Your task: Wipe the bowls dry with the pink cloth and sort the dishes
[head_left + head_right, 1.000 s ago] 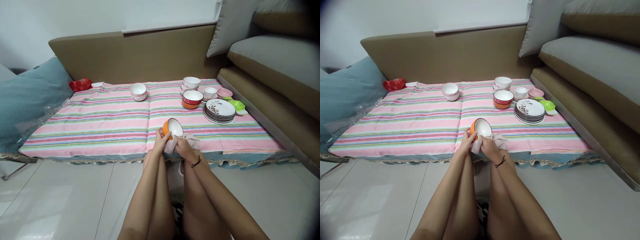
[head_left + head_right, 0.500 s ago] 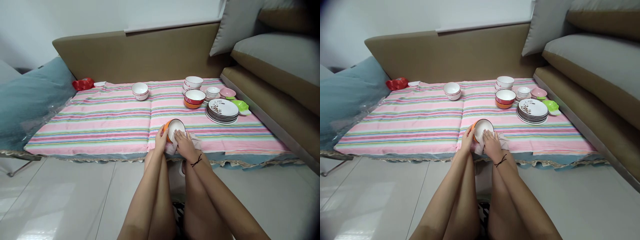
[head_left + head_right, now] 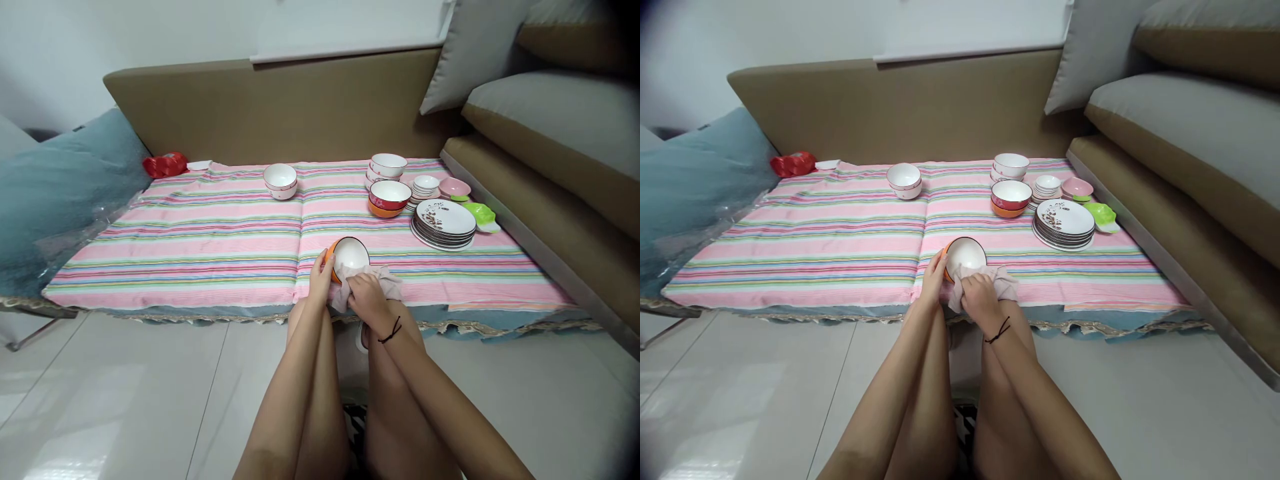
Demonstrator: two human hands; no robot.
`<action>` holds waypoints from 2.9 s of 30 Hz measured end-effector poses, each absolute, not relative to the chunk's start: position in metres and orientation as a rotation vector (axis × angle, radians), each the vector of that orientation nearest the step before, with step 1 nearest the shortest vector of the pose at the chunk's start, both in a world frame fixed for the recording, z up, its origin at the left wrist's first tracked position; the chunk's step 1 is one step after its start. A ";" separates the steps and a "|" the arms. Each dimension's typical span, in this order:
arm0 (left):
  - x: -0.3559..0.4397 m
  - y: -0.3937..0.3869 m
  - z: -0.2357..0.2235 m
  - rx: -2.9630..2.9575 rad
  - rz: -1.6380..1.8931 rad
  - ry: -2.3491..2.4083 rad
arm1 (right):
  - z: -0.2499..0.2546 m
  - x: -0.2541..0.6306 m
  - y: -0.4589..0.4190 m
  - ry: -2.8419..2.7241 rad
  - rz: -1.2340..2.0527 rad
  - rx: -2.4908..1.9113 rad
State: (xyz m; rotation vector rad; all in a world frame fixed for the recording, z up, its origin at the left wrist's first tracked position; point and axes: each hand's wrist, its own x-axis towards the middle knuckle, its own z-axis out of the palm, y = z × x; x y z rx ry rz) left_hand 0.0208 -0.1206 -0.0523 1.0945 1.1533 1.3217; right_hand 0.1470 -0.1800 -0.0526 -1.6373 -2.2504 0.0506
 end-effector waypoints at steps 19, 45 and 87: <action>0.021 -0.122 -0.052 1.113 1.309 1.152 | -0.054 0.150 -0.171 -2.280 0.197 -1.539; 0.018 -0.138 -0.054 1.119 1.081 0.948 | -0.065 0.150 -0.167 -2.121 0.076 -1.752; 0.016 -0.127 -0.054 1.019 1.272 1.178 | -0.059 0.149 -0.175 -2.294 0.211 -1.437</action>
